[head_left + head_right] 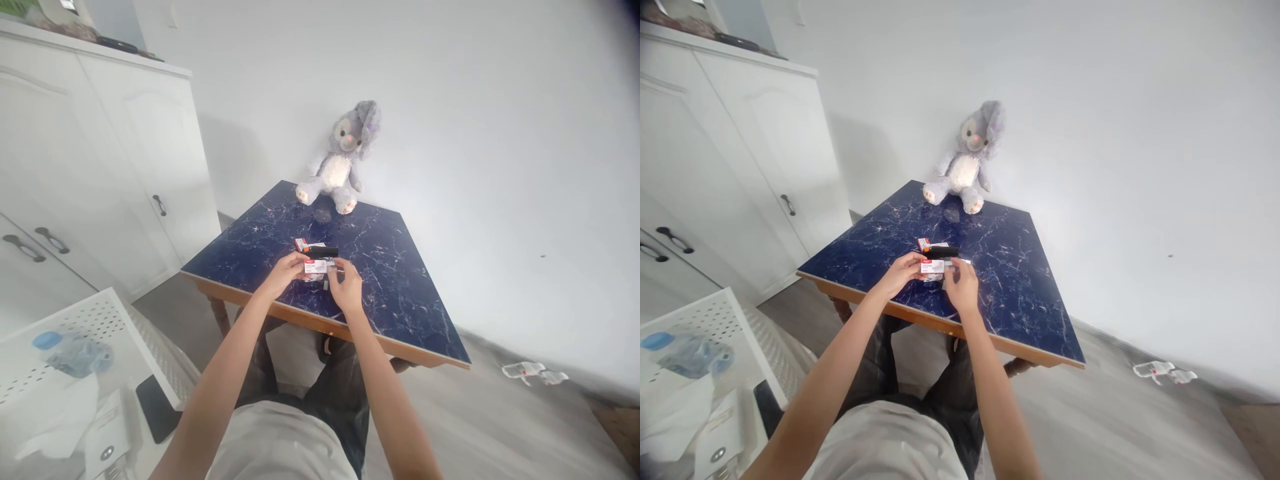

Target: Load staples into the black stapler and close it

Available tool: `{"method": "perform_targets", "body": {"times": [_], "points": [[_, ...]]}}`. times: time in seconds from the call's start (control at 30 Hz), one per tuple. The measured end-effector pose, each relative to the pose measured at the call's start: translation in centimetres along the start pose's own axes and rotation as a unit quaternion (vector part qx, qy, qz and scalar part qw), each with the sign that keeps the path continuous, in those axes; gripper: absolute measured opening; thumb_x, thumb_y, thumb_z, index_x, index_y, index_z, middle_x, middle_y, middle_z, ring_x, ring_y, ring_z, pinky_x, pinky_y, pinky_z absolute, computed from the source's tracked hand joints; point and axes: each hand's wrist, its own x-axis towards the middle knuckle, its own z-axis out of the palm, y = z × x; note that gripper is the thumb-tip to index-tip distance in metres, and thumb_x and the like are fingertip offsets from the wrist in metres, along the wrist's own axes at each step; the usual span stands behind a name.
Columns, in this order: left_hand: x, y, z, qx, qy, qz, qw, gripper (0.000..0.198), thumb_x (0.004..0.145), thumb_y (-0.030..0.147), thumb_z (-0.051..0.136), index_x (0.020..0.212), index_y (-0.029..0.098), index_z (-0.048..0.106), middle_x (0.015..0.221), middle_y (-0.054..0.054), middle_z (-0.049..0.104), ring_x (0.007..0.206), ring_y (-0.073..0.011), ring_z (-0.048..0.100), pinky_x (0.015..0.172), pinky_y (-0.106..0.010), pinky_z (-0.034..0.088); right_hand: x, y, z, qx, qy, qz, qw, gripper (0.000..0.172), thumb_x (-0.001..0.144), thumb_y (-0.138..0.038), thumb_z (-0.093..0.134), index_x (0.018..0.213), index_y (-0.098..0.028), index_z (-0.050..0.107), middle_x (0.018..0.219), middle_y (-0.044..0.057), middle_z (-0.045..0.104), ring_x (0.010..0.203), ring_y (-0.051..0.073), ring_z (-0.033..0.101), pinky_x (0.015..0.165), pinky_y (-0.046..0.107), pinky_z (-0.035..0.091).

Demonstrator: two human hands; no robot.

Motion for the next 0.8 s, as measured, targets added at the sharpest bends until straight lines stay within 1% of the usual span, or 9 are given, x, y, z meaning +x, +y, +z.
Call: {"method": "perform_targets", "body": {"times": [0.1, 0.23, 0.3, 0.37, 0.43, 0.5, 0.57, 0.67, 0.8], "points": [[0.0, 0.0, 0.0, 0.006, -0.002, -0.004, 1.0, 0.033, 0.08, 0.038, 0.075, 0.102, 0.016, 0.064, 0.1, -0.008, 0.074, 0.077, -0.0173, 0.071, 0.072, -0.03, 0.057, 0.0, 0.3, 0.1, -0.01, 0.011, 0.022, 1.0, 0.028, 0.095, -0.028, 0.051, 0.115, -0.017, 0.067, 0.104, 0.012, 0.072, 0.096, 0.024, 0.064, 0.087, 0.038, 0.053], [0.0, -0.1, 0.0, 0.006, 0.0, -0.002, 1.0, 0.031, 0.08, 0.037, 0.075, 0.101, 0.016, 0.065, 0.099, -0.008, 0.074, 0.077, -0.0173, 0.07, 0.071, -0.03, 0.057, 0.1, 0.1, -0.1, -0.01, -0.002, -0.009, 1.0, 0.024, 0.096, -0.03, 0.052, 0.101, -0.021, 0.073, 0.103, 0.01, 0.07, 0.098, 0.023, 0.063, 0.09, 0.038, 0.052], [0.0, 0.0, 0.0, 0.001, 0.005, 0.001, 1.0, 0.031, 0.08, 0.037, 0.075, 0.101, 0.017, 0.065, 0.099, -0.008, 0.074, 0.076, -0.0166, 0.07, 0.07, -0.029, 0.057, 0.1, -0.3, -0.4, 0.002, 0.006, -0.018, 1.0, 0.025, 0.096, -0.031, 0.051, 0.1, -0.021, 0.073, 0.106, 0.01, 0.067, 0.098, 0.022, 0.062, 0.087, 0.036, 0.052], [0.1, 0.1, 0.0, -0.012, 0.029, 0.007, 0.999, 0.03, 0.079, 0.035, 0.076, 0.1, 0.017, 0.066, 0.1, -0.008, 0.074, 0.075, -0.0158, 0.07, 0.069, -0.028, 0.056, 0.1, -0.6, -0.6, 0.003, 0.032, -0.001, 0.999, 0.026, 0.096, -0.032, 0.049, 0.103, -0.019, 0.071, 0.106, 0.011, 0.064, 0.092, 0.02, 0.062, 0.08, 0.033, 0.052], [0.3, 0.1, 0.0, -0.032, 0.08, 0.015, 0.996, 0.029, 0.078, 0.033, 0.077, 0.099, 0.017, 0.066, 0.1, -0.008, 0.074, 0.075, -0.0152, 0.07, 0.068, -0.026, 0.056, -0.1, -0.8, -0.8, -0.028, 0.039, 0.028, 0.998, 0.024, 0.095, -0.033, 0.05, 0.101, -0.019, 0.068, 0.1, 0.009, 0.064, 0.084, 0.019, 0.061, 0.077, 0.032, 0.051], [0.5, 0.1, -0.1, -0.055, 0.136, 0.022, 0.989, 0.029, 0.077, 0.032, 0.077, 0.099, 0.017, 0.066, 0.096, -0.007, 0.075, 0.074, -0.0143, 0.07, 0.068, -0.025, 0.055, -0.5, -0.9, -0.8, -0.082, -0.002, 0.049, 0.995, 0.021, 0.091, -0.037, 0.056, 0.091, -0.02, 0.067, 0.091, 0.007, 0.065, 0.08, 0.02, 0.061, 0.077, 0.032, 0.048], [0.6, 0.1, -0.3, -0.084, 0.167, 0.026, 0.982, 0.028, 0.077, 0.03, 0.077, 0.099, 0.017, 0.067, 0.092, -0.007, 0.075, 0.073, -0.0137, 0.07, 0.069, -0.025, 0.056, -0.8, -0.8, -0.7, -0.138, -0.068, 0.057, 0.986, 0.021, 0.086, -0.042, 0.063, 0.083, -0.021, 0.066, 0.087, 0.006, 0.066, 0.081, 0.021, 0.061, 0.076, 0.032, 0.047], [0.8, 0.2, -0.8, -0.153, 0.171, 0.009, 0.973, 0.025, 0.078, 0.025, 0.077, 0.099, 0.018, 0.067, 0.094, -0.007, 0.075, 0.076, -0.0135, 0.07, 0.072, -0.024, 0.057, -1.1, -0.3, -0.4, -0.178, -0.133, 0.055, 0.973, 0.016, 0.085, -0.038, 0.065, 0.081, -0.022, 0.065, 0.086, 0.006, 0.066, 0.083, 0.022, 0.06, 0.076, 0.032, 0.045], [0.9, 0.4, -1.6, -0.254, 0.175, -0.02, 0.951, 0.021, 0.078, 0.013, 0.075, 0.097, 0.018, 0.067, 0.096, -0.007, 0.075, 0.076, -0.0107, 0.069, 0.071, -0.019, 0.056, -1.0, 0.9, -0.7, -0.153, -0.155, 0.01, 0.976, 0.013, 0.093, -0.026, 0.051, 0.088, -0.02, 0.062, 0.089, 0.008, 0.066, 0.087, 0.023, 0.06, 0.082, 0.034, 0.044]]}}
